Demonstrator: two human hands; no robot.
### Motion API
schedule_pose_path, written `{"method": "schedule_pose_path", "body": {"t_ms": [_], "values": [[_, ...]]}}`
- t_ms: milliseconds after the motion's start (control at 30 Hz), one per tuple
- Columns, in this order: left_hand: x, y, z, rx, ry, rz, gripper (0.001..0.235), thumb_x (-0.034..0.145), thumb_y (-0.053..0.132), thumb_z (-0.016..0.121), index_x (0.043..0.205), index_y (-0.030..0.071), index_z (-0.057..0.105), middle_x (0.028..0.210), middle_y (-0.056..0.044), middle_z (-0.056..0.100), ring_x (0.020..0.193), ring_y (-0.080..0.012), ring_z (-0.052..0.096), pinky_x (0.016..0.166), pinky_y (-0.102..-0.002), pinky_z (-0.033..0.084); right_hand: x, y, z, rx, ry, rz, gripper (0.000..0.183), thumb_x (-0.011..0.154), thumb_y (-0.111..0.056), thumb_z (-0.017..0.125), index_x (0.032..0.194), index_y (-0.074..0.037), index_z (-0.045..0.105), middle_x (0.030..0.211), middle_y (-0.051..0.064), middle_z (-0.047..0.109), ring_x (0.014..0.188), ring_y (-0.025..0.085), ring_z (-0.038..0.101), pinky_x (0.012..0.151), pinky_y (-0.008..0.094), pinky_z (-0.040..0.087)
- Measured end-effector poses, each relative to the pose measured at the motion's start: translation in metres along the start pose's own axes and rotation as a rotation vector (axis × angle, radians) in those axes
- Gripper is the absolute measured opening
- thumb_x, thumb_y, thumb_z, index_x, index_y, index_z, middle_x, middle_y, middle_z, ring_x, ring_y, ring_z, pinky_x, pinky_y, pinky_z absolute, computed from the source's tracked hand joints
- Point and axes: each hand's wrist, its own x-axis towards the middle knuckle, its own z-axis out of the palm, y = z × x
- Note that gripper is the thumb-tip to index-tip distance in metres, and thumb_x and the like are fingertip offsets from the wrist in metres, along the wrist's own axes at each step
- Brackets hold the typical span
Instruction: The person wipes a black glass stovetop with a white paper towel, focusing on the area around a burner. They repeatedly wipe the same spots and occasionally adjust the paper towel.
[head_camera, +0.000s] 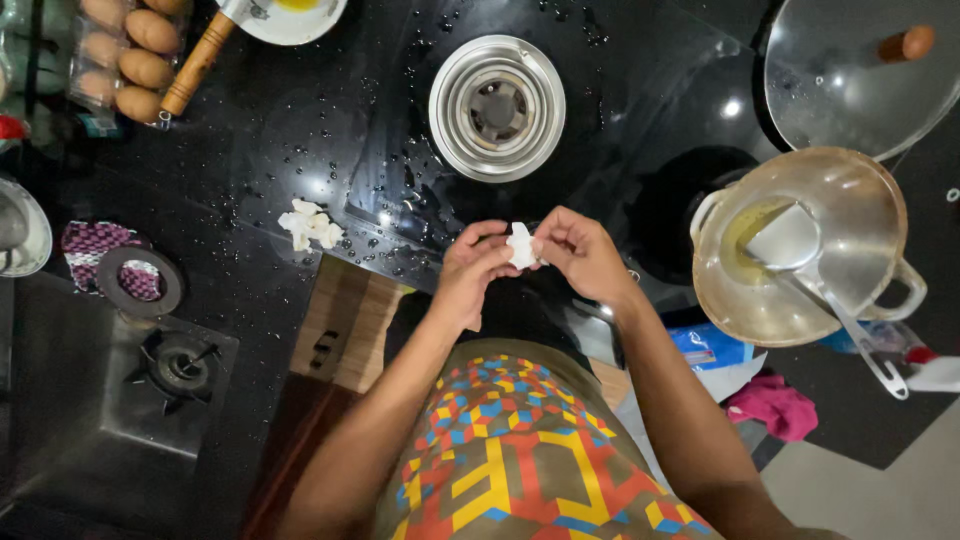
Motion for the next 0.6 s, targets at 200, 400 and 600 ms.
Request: {"method": "schedule_pose_path", "body": {"t_ms": [200, 400, 600], "values": [[0.000, 0.009, 0.005, 0.221, -0.077, -0.010, 0.012, 0.097, 0.006, 0.069, 0.108, 0.001, 0.066, 0.094, -0.006, 0.073, 0.081, -0.0144, 0.071, 0.072, -0.028, 0.059, -0.001, -0.001, 0.001, -0.018, 0.065, 0.011, 0.005, 0.096, -0.001, 0.067, 0.095, -0.002, 0.062, 0.089, 0.003, 0.071, 0.079, 0.010, 0.070, 0.072, 0.026, 0.058], [-0.025, 0.020, 0.029, 0.853, 0.052, 0.390, 0.009, 0.095, 0.002, 0.070, 0.102, 0.003, 0.066, 0.081, -0.004, 0.067, 0.070, -0.0078, 0.065, 0.062, -0.024, 0.052, -0.008, -0.004, 0.015, 0.170, 0.121, 0.173, 0.006, 0.095, -0.006, 0.066, 0.096, 0.000, 0.068, 0.092, 0.007, 0.073, 0.080, 0.014, 0.073, 0.075, 0.030, 0.063], [-0.043, 0.041, 0.050, 1.069, 0.047, 0.605, 0.010, 0.090, 0.002, 0.075, 0.099, 0.005, 0.071, 0.088, -0.006, 0.068, 0.070, -0.0087, 0.066, 0.061, -0.024, 0.052, -0.019, -0.002, 0.023, 0.288, 0.199, 0.178, 0.010, 0.093, -0.007, 0.071, 0.099, 0.001, 0.069, 0.091, 0.009, 0.072, 0.079, 0.018, 0.074, 0.075, 0.033, 0.064]]}}
